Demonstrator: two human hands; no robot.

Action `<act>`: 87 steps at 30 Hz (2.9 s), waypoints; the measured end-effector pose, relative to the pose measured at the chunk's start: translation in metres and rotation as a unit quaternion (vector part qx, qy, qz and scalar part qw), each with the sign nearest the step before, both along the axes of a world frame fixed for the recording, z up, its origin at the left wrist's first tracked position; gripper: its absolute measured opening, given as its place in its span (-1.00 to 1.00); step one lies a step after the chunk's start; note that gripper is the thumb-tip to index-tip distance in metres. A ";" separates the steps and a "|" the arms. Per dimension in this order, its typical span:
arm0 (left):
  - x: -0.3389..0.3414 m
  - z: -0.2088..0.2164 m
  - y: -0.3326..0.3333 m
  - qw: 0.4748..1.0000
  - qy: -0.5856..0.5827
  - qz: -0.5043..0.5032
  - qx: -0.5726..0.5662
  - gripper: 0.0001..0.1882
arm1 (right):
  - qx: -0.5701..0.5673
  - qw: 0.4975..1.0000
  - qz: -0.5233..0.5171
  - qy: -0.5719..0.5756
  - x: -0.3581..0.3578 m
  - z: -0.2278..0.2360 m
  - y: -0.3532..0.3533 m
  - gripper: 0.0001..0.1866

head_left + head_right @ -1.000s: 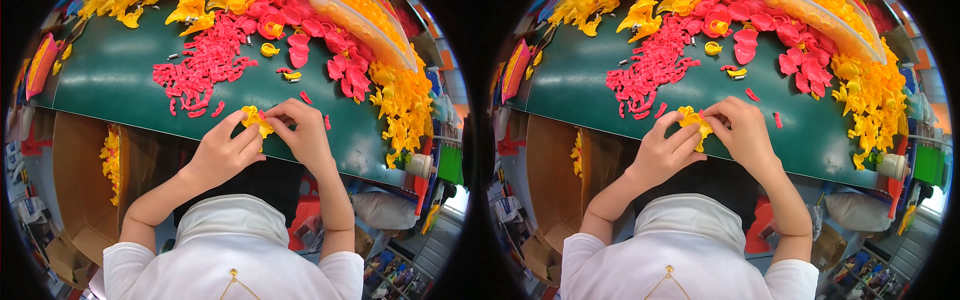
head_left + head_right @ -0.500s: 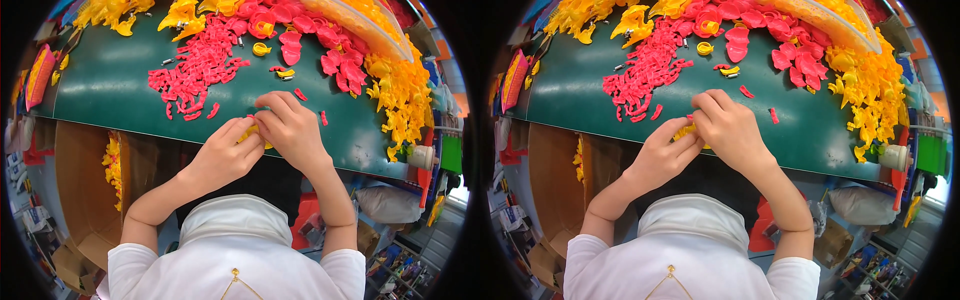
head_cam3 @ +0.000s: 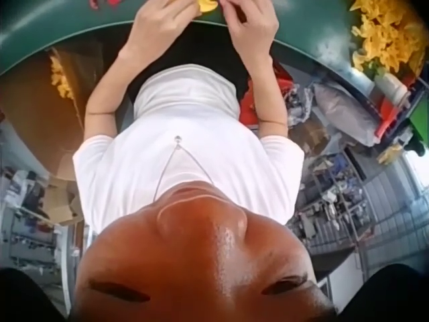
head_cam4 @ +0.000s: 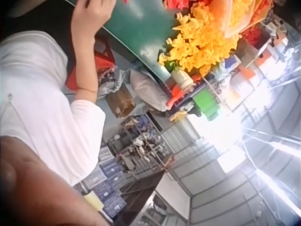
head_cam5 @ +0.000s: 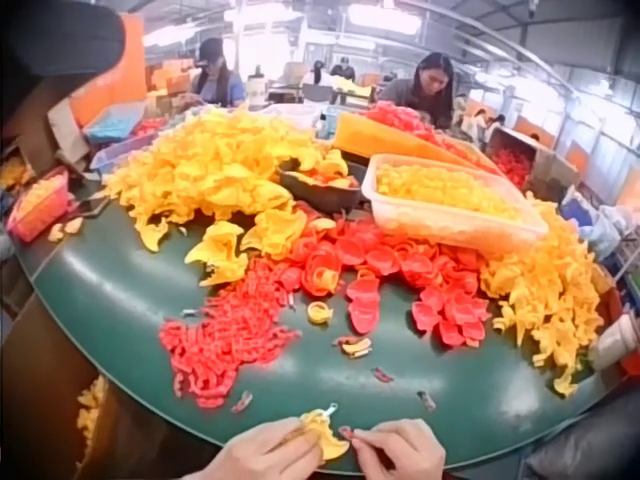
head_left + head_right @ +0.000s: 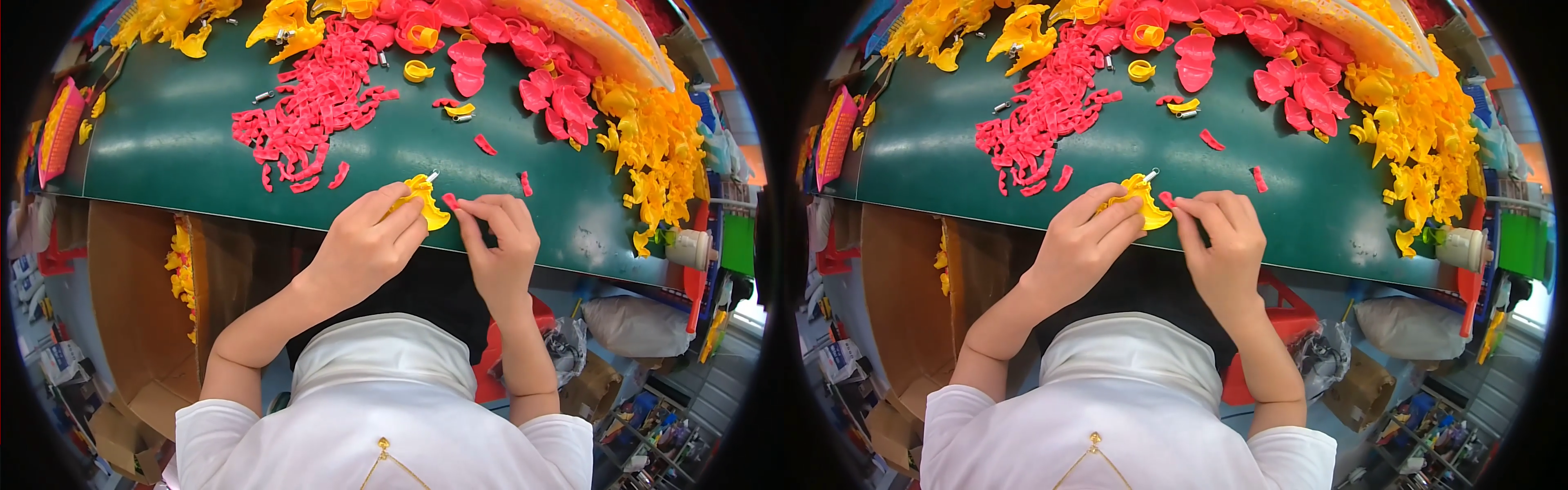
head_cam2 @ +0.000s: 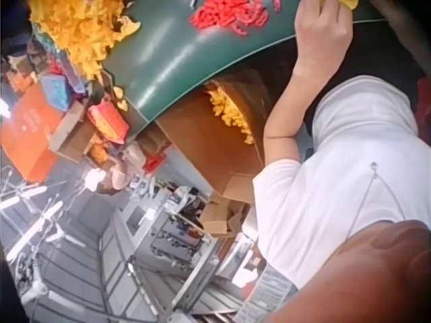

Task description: Assembling yellow rubber ducks by attaching red wing pieces and small circular yellow components on a factory workbench.

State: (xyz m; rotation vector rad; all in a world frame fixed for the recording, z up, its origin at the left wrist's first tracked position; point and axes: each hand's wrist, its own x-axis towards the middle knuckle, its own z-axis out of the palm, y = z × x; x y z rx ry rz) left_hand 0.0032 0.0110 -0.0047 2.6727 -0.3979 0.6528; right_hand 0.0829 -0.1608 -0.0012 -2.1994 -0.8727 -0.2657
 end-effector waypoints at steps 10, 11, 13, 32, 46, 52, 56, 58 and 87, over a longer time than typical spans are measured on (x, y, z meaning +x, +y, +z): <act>0.002 0.001 -0.001 1.000 -0.002 -0.011 -0.004 -0.78 | -0.044 0.999 -0.019 -0.025 -0.008 0.010 0.017 -0.89; 0.002 0.000 0.000 1.000 -0.004 -0.012 0.003 -0.78 | -0.085 0.996 -0.026 -0.031 -0.010 0.016 0.019 -0.89; 0.002 0.000 -0.001 1.000 -0.007 -0.014 0.009 -0.77 | -0.124 0.991 -0.025 -0.039 -0.008 0.024 0.023 -0.91; 0.009 0.003 0.002 0.999 -0.023 -0.035 -0.006 -0.81 | -0.058 0.996 0.046 -0.040 -0.005 0.006 0.010 -0.81; 0.008 -0.001 0.009 0.996 -0.049 -0.066 0.022 -0.80 | 0.055 0.978 0.058 0.190 0.039 0.014 -0.025 -0.72; 0.003 0.002 0.001 0.996 -0.061 -0.013 0.067 -0.74 | -0.068 0.975 -0.212 0.023 0.134 0.017 -0.037 -0.72; 0.000 0.003 -0.001 0.995 -0.042 -0.003 0.095 -0.71 | -0.142 0.967 -0.209 -0.028 0.146 0.007 -0.034 -0.67; -0.003 0.003 0.000 0.993 -0.039 -0.007 0.107 -0.71 | -0.148 0.965 -0.211 -0.047 0.137 0.010 -0.030 -0.71; -0.011 0.003 0.004 0.997 -0.045 -0.025 0.053 -0.82 | -0.077 0.977 -0.195 -0.035 0.119 0.007 -0.042 -0.77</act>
